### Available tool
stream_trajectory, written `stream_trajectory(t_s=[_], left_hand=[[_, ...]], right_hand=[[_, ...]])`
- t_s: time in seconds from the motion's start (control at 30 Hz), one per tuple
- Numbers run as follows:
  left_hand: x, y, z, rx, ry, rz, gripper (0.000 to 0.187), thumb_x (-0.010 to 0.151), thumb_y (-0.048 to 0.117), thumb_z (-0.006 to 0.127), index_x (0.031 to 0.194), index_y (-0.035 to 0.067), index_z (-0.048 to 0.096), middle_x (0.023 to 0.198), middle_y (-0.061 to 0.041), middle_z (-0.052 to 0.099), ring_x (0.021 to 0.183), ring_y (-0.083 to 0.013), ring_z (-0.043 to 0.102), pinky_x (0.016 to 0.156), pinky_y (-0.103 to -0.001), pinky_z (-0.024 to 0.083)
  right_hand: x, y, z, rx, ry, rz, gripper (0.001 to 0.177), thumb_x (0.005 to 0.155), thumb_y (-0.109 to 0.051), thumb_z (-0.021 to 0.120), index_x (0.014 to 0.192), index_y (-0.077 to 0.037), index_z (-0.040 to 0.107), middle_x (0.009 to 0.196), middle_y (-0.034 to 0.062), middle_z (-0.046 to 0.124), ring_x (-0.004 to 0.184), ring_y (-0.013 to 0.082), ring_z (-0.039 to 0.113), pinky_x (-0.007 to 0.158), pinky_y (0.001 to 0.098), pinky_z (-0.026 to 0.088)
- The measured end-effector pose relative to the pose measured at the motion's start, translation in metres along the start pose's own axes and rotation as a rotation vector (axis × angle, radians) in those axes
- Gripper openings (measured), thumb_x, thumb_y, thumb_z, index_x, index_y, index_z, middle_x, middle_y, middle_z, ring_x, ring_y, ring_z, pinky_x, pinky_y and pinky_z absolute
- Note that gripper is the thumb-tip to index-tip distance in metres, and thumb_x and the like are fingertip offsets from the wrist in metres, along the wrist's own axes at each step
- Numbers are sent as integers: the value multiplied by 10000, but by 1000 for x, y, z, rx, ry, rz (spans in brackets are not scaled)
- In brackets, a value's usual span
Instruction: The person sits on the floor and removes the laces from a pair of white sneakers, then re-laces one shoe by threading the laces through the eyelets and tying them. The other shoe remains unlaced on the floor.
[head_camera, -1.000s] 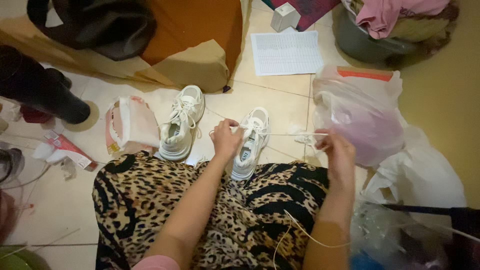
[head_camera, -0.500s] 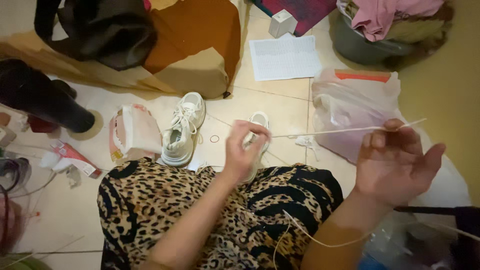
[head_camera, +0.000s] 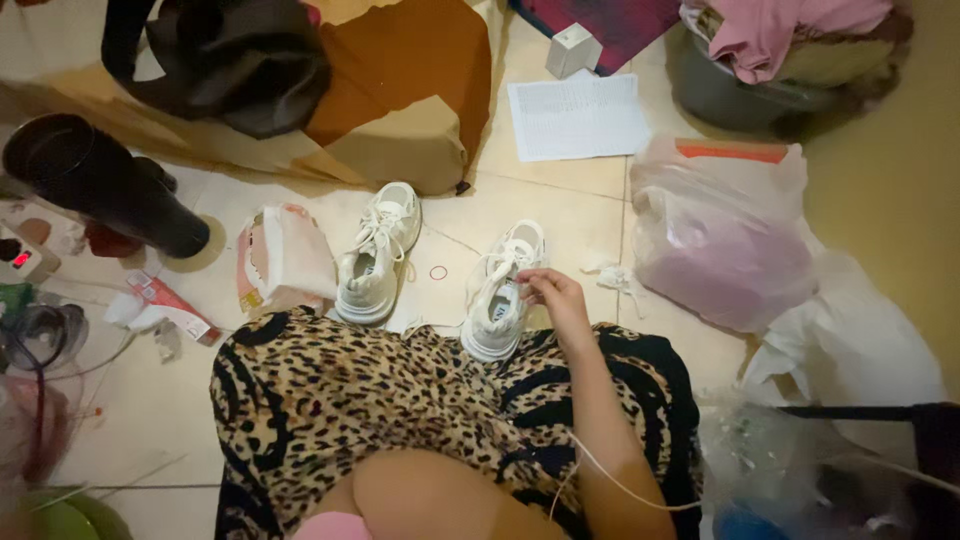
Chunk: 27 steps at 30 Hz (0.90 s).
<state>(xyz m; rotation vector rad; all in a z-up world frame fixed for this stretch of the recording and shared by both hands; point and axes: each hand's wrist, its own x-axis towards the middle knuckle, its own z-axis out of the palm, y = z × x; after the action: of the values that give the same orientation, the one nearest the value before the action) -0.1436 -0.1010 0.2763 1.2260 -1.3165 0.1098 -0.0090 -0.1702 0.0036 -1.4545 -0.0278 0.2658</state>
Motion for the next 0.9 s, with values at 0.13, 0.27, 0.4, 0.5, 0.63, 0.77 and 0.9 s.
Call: stream_trajectory(t_s=[0.13, 0.27, 0.4, 0.5, 0.63, 0.77, 0.9], left_hand=[[15, 0, 8, 23, -34, 4, 157, 912, 157, 638, 1027, 75, 708, 1018, -60, 740, 1001, -223, 693, 962, -349, 526], [27, -5, 17, 28, -49, -14, 168, 898, 154, 649, 1032, 71, 709, 1026, -67, 740, 1007, -230, 699, 961, -352, 535], [36, -13, 21, 35, -71, -17, 181, 884, 151, 660, 1036, 67, 710, 1035, -74, 741, 1012, -236, 705, 959, -354, 543], [32, -18, 22, 41, -68, -34, 192, 873, 149, 668, 1039, 64, 711, 1041, -79, 742, 1016, -240, 710, 958, -356, 549], [6, -38, 12, 51, -31, -79, 207, 859, 146, 679, 1044, 59, 713, 1050, -86, 743, 1022, -246, 716, 956, -359, 557], [-42, -84, -5, 152, 171, -226, 223, 844, 143, 690, 1048, 55, 714, 1058, -93, 743, 1027, -252, 722, 954, -361, 565], [-120, -141, -59, 476, 604, -762, 199, 941, 186, 670, 1077, 43, 694, 1042, -117, 723, 1004, -263, 716, 882, -365, 552]], right_hand=[[11, 16, -18, 51, 8, 36, 241, 985, -108, 566, 1077, 39, 733, 1006, 97, 763, 805, 154, 699, 754, 276, 555], [11, 22, -25, 27, 48, 21, 249, 985, -98, 550, 1070, 42, 738, 1012, 104, 769, 826, 141, 694, 758, 270, 546], [14, 23, -25, 80, 7, 20, 218, 977, -85, 562, 1067, 34, 722, 1008, 109, 764, 805, 152, 687, 753, 277, 549], [14, 24, -21, 42, -2, -5, 224, 977, -70, 585, 1125, 56, 697, 1032, 113, 761, 828, 151, 684, 761, 281, 547], [11, 18, -19, 35, 91, -40, 306, 990, -97, 606, 1258, 40, 554, 996, 151, 757, 761, 183, 658, 718, 313, 554], [9, 15, -26, 25, 245, -137, 370, 1009, -139, 629, 1313, 18, 485, 1000, 153, 757, 806, 154, 649, 771, 289, 523], [13, 13, -40, -5, 367, -198, 273, 1046, -162, 660, 1210, 53, 630, 1025, 123, 783, 869, 132, 633, 824, 271, 507]])
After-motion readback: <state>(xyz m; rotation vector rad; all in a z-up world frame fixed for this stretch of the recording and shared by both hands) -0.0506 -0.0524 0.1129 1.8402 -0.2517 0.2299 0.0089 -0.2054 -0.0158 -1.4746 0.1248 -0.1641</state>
